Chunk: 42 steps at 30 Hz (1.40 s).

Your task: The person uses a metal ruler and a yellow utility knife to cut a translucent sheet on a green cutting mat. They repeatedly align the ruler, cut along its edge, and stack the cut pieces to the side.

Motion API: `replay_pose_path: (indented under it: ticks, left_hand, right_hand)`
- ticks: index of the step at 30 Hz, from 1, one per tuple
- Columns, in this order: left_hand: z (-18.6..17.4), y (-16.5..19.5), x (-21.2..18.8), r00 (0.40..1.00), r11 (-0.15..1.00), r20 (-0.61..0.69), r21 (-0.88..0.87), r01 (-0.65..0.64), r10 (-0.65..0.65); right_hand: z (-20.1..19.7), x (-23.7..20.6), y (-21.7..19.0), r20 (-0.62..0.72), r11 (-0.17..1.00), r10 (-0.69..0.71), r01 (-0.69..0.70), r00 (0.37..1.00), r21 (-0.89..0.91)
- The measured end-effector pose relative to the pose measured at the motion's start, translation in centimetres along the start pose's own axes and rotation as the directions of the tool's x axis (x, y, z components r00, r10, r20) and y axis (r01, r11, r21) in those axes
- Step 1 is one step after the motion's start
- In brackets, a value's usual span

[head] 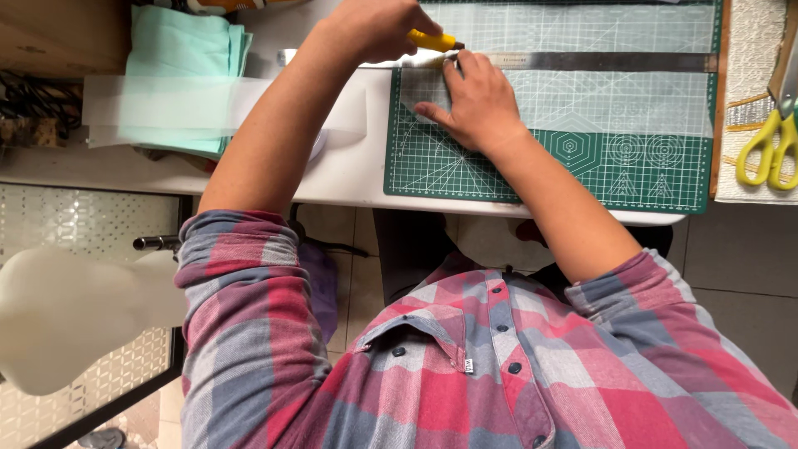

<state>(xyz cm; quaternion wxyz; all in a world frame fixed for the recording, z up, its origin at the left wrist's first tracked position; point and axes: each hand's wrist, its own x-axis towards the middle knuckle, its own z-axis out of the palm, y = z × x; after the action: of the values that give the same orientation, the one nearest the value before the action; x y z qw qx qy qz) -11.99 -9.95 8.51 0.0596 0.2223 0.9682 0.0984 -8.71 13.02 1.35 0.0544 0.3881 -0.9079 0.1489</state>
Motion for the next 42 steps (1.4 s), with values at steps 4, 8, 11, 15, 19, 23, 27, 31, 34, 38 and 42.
replay_pose_path:
  ticks: [4,8,11,15,19,23,27,31,34,38,42]
  left_hand:
    - [0.2,-1.7,-1.2,0.998,1.000,-0.061,0.017,0.000,0.001]
    - [-1.5,-4.0,-4.7,0.993,0.993,-0.030,0.021,0.112,-0.112]
    - [-2.3,-5.0,-6.7,0.996,0.994,-0.045,0.072,0.086,-0.083]
    - [-2.2,-6.4,-7.1,0.994,0.991,0.007,0.077,0.107,-0.108]
    - [-1.2,-8.4,-7.1,0.987,0.992,-0.120,-0.078,0.095,-0.104]
    - [0.2,-9.6,-7.1,0.967,0.957,-0.054,-0.171,0.236,-0.248]
    - [0.6,-8.8,-6.3,0.940,0.940,-0.025,0.032,0.340,-0.339]
    - [2.0,-4.0,-2.2,0.965,0.985,-0.216,0.054,0.163,-0.148]
    - [5.4,2.2,3.8,0.994,0.995,-0.107,-0.097,-0.007,-0.004]
    - [8.2,6.8,9.1,0.926,0.982,-0.346,-0.057,-0.179,0.149]
    - [8.4,7.3,10.3,0.873,0.979,-0.462,-0.044,-0.199,0.157]
  right_hand:
    - [-0.4,0.3,0.0,0.034,0.999,0.028,-0.029,0.999,0.030]
    - [-0.3,0.3,0.0,0.015,0.999,0.014,-0.015,1.000,0.034]
    - [0.0,0.1,0.1,-0.032,0.999,-0.005,0.006,0.999,0.038]
    - [0.2,0.0,0.0,0.041,0.995,0.041,-0.045,0.998,0.090]
    - [0.2,0.0,-0.3,0.009,1.000,0.010,-0.011,1.000,0.030]
    - [-0.3,-1.8,0.6,0.108,0.948,0.100,-0.127,0.989,0.292]
    - [-2.4,-4.5,4.2,0.109,0.969,0.190,-0.204,0.976,0.142]
    - [-4.4,-7.7,7.8,0.142,0.959,0.280,-0.285,0.949,0.014]
    - [-4.3,-8.8,8.6,0.214,0.946,0.319,-0.323,0.923,-0.021]
    - [-3.5,-9.2,8.5,0.213,0.942,0.332,-0.333,0.919,-0.034]
    - [-3.5,-9.8,8.3,0.220,0.942,0.333,-0.334,0.917,-0.034]
